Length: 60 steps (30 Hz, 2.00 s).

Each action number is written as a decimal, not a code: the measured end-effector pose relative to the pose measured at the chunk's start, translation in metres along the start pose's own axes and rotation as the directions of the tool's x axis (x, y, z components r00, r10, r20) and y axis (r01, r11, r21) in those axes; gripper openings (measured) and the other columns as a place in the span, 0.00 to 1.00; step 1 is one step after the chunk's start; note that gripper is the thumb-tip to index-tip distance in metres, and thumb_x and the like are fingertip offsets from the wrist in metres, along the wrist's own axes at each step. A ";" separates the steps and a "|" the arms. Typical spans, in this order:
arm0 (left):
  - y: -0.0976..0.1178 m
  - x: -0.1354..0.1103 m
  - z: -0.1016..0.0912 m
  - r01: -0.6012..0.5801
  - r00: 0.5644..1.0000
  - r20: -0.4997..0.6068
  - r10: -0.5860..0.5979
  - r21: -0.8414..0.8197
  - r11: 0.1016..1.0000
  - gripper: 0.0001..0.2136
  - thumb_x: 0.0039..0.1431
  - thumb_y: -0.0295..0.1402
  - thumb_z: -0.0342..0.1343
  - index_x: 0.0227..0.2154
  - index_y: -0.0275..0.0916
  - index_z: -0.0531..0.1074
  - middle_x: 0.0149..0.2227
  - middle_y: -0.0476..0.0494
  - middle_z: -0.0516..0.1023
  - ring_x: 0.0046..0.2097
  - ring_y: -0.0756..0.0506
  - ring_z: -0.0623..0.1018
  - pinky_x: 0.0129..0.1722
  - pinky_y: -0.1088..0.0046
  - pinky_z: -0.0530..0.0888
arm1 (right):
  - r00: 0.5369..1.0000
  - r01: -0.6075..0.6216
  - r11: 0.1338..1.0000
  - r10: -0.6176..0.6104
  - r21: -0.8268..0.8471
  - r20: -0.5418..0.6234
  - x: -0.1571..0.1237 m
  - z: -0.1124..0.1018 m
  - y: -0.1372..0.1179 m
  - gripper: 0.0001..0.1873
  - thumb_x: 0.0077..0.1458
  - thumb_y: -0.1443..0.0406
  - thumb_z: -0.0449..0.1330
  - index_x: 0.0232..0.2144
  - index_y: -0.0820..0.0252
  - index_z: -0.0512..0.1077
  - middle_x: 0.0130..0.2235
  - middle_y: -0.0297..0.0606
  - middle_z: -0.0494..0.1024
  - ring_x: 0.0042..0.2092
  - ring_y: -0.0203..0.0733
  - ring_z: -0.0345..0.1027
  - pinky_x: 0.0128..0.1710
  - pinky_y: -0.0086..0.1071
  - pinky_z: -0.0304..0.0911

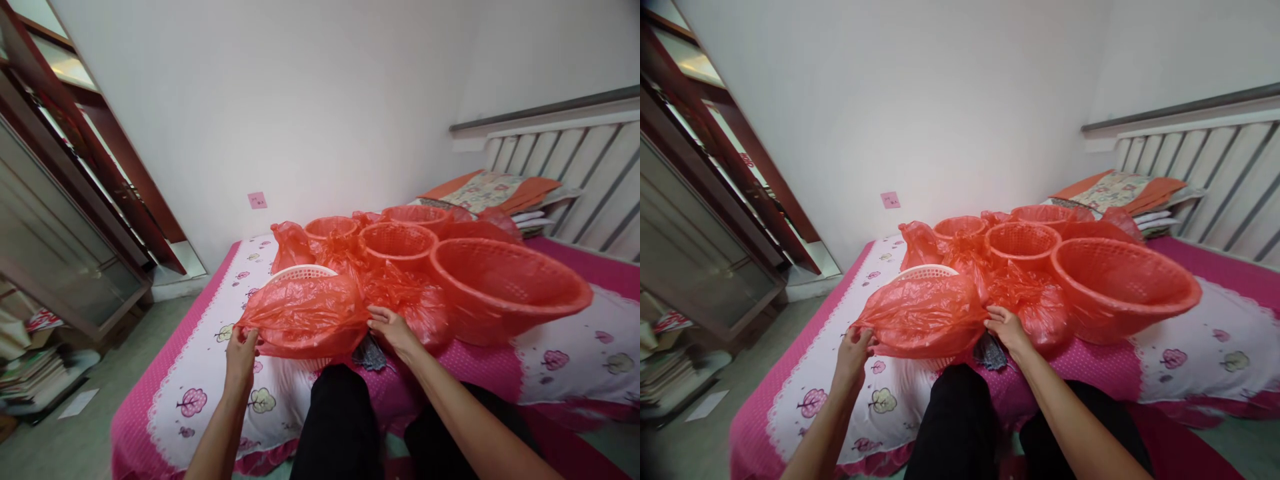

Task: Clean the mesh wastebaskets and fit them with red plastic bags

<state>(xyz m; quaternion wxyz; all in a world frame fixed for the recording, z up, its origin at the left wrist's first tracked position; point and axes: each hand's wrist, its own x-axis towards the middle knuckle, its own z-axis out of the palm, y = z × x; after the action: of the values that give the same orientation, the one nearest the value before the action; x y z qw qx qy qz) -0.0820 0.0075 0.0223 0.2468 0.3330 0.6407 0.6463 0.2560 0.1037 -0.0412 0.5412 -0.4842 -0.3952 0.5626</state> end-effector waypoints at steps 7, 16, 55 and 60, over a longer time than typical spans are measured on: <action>-0.013 -0.070 0.019 0.199 0.978 -0.016 -0.210 -0.255 0.946 0.28 0.46 0.52 0.70 0.41 0.44 0.63 0.23 0.59 0.69 0.23 0.50 0.75 0.23 0.76 0.67 | 0.888 0.356 0.883 -0.421 -0.306 -0.182 -0.047 0.002 0.004 0.25 0.54 0.59 0.65 0.54 0.56 0.73 0.51 0.48 0.77 0.42 0.48 0.75 0.47 0.45 0.75; -0.001 -0.087 0.046 0.433 0.901 0.193 -0.388 -0.423 0.796 0.20 0.47 0.36 0.75 0.31 0.42 0.66 0.28 0.48 0.81 0.28 0.46 0.84 0.26 0.76 0.75 | 0.738 0.640 0.625 -0.662 -0.448 0.131 -0.065 0.029 0.005 0.21 0.65 0.65 0.55 0.59 0.51 0.72 0.58 0.48 0.72 0.34 0.41 0.73 0.37 0.40 0.76; 0.002 0.005 0.014 0.284 0.941 0.219 -0.258 -0.095 0.954 0.17 0.36 0.40 0.67 0.24 0.42 0.64 0.16 0.61 0.64 0.18 0.55 0.61 0.21 0.78 0.56 | 0.970 0.227 0.968 -0.216 0.108 -0.108 0.006 0.043 0.014 0.17 0.42 0.54 0.65 0.32 0.57 0.72 0.27 0.32 0.76 0.26 0.38 0.71 0.26 0.32 0.72; 0.000 -0.003 0.013 0.252 0.956 0.189 -0.225 -0.130 0.959 0.23 0.39 0.50 0.70 0.25 0.42 0.65 0.19 0.55 0.70 0.21 0.52 0.69 0.24 0.76 0.64 | 0.961 0.242 0.965 -0.224 0.099 -0.162 0.001 0.042 0.011 0.25 0.41 0.57 0.64 0.43 0.58 0.75 0.44 0.43 0.82 0.30 0.39 0.74 0.26 0.32 0.70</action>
<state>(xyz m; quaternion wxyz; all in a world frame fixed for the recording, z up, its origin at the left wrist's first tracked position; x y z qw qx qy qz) -0.0704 0.0144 0.0216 0.4022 0.2878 0.6014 0.6275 0.2125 0.1071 -0.0428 0.6594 -0.4422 -0.3738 0.4794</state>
